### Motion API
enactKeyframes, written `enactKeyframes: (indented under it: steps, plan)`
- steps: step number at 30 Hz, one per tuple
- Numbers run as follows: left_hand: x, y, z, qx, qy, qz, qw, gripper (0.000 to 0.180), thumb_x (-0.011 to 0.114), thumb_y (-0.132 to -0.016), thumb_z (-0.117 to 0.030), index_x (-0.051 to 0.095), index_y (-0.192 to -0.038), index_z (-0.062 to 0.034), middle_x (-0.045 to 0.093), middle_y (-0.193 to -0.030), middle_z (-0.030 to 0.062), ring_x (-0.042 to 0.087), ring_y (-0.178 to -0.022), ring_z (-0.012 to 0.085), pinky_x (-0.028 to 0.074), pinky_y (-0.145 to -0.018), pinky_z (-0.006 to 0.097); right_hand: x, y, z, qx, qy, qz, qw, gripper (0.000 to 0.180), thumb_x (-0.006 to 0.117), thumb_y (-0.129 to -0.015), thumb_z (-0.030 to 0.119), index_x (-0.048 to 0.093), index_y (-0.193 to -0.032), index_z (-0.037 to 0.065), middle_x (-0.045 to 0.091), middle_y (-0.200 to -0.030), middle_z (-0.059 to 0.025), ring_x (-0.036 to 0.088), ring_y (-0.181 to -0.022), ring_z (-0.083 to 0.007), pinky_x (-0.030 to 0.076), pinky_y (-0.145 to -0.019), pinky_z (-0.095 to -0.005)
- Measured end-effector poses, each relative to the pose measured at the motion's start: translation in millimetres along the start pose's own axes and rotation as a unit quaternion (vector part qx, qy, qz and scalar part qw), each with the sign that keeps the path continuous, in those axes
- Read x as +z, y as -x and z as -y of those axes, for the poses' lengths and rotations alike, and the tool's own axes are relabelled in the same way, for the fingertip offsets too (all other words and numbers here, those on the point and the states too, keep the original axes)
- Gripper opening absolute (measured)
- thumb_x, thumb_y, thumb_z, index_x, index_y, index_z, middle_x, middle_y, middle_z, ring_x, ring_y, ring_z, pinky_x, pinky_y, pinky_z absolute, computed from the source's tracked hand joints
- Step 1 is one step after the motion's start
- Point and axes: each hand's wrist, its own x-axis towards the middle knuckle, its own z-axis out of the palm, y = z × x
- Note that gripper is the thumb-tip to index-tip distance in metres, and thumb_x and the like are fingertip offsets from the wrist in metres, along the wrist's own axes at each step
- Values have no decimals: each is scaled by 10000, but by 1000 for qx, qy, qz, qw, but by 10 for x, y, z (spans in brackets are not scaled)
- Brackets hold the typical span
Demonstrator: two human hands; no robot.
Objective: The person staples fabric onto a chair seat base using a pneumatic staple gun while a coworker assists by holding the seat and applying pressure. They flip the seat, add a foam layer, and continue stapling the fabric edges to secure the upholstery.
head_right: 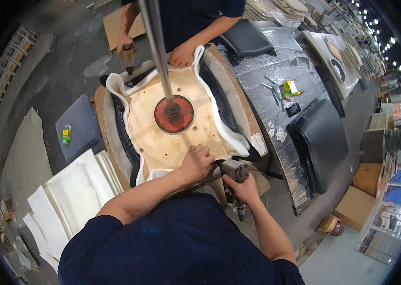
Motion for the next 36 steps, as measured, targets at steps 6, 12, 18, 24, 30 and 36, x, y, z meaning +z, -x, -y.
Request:
enactKeyframes:
  steps: [6, 12, 18, 24, 30, 36]
  plan:
    - [73, 26, 3, -109, 20, -39, 993, 121, 843, -834, -233, 788, -849, -126, 644, -1008, 65, 608, -1050, 304, 470, -903, 497, 46, -187, 355, 29, 81, 19, 996, 285, 843, -1009, 153, 716, -1203, -11, 723, -855, -43, 694, -614, -138, 575, -555, -321]
    - [97, 52, -16, -157, 70, -72, 983, 123, 841, -851, -211, 784, -870, -103, 633, -1056, 65, 585, -1093, 318, 448, -955, 493, 136, -378, 590, 47, 133, 45, 989, 322, 848, -1009, 205, 711, -1202, -14, 723, -857, -50, 714, -595, -160, 564, -531, -323]
    - [96, 35, 23, -180, 117, -109, 970, 112, 825, -848, -158, 753, -881, -79, 596, -1099, 79, 574, -1096, 327, 444, -950, 488, 245, -452, 707, 76, 153, 45, 984, 326, 852, -1008, 217, 715, -1191, -15, 727, -863, -54, 711, -584, -160, 548, -506, -325]
    - [111, 38, 15, -184, 123, -114, 969, 112, 812, -848, -150, 743, -857, -61, 595, -1108, 81, 565, -1087, 326, 437, -941, 483, 362, -467, 709, 49, 205, 25, 977, 320, 861, -999, 225, 735, -1166, -17, 718, -848, -45, 670, -555, -143, 533, -498, -331]
    - [103, -8, 1, -192, 113, -118, 968, 104, 807, -844, -144, 743, -852, -63, 598, -1106, 85, 573, -1063, 330, 443, -925, 483, 333, -520, 707, -6, 307, 27, 951, 374, 881, -955, 205, 765, -1248, 3, 808, -1061, -106, 766, -948, -212, 610, -873, -395]
    - [-88, 62, -17, -185, 37, -29, 982, 189, 843, -857, -222, 810, -961, -68, 631, -1170, 109, 590, -1162, 327, 453, -994, 485, 256, -608, 545, -55, 269, 33, 961, 428, 895, -931, 213, 769, -1283, 7, 819, -1152, -123, 756, -1082, -239, 579, -1001, -405]
